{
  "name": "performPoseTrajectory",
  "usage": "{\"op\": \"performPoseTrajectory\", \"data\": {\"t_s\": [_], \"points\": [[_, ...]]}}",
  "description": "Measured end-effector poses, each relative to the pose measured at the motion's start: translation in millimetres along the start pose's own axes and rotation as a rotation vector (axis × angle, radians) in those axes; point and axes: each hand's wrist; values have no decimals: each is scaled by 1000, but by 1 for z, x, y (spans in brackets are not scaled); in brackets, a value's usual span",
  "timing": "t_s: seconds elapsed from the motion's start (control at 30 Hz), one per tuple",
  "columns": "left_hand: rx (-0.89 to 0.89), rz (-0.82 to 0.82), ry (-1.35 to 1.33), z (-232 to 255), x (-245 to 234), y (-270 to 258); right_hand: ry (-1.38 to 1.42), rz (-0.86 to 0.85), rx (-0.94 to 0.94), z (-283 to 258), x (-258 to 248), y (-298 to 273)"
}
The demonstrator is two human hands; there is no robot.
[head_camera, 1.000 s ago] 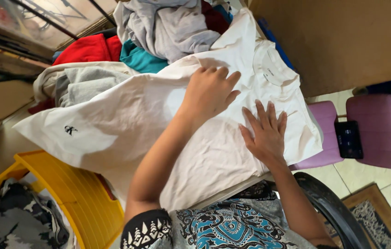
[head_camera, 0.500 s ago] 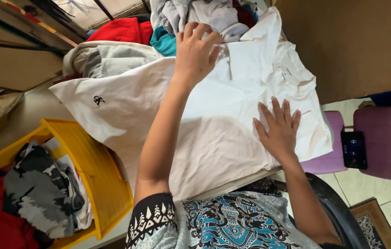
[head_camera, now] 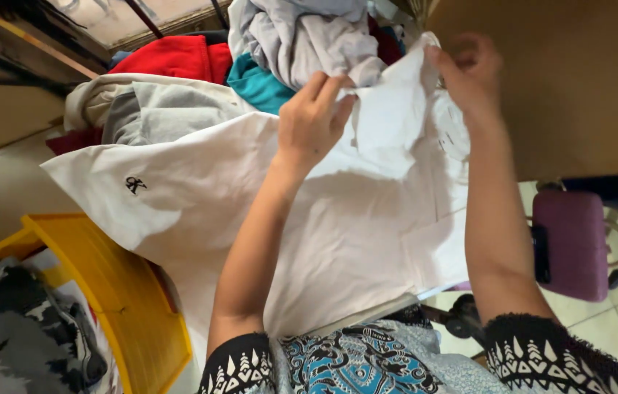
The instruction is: The person removes items from a yellow bin and folds them on a white table, including a camouflage patterned garment and a white t-shirt.
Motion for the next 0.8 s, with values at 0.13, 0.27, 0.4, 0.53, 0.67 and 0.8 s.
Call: {"op": "performPoseTrajectory", "data": {"t_s": [0.13, 0.27, 0.4, 0.53, 0.67, 0.8], "points": [[59, 103, 58, -7, 6, 4, 195, -110, 274, 27, 9, 40], [-29, 203, 293, -12, 19, 14, 731, 84, 138, 57, -5, 54], [-65, 197, 340, -1, 18, 20, 499, 100, 160, 47, -5, 51], [-12, 247, 382, 18, -14, -5, 140, 108, 149, 40, -15, 18], [-149, 243, 325, 26, -56, -68, 4, 87, -120, 47, -32, -75], [-317, 334, 390, 15, -98, -156, -150, 21, -136, 20, -51, -183]]}}
Point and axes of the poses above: each hand's wrist, its own y-axis towards the middle knuckle, its own x-axis out of the palm, z = x × y, and after that the axes turned 13 degrees about -x, right-handed
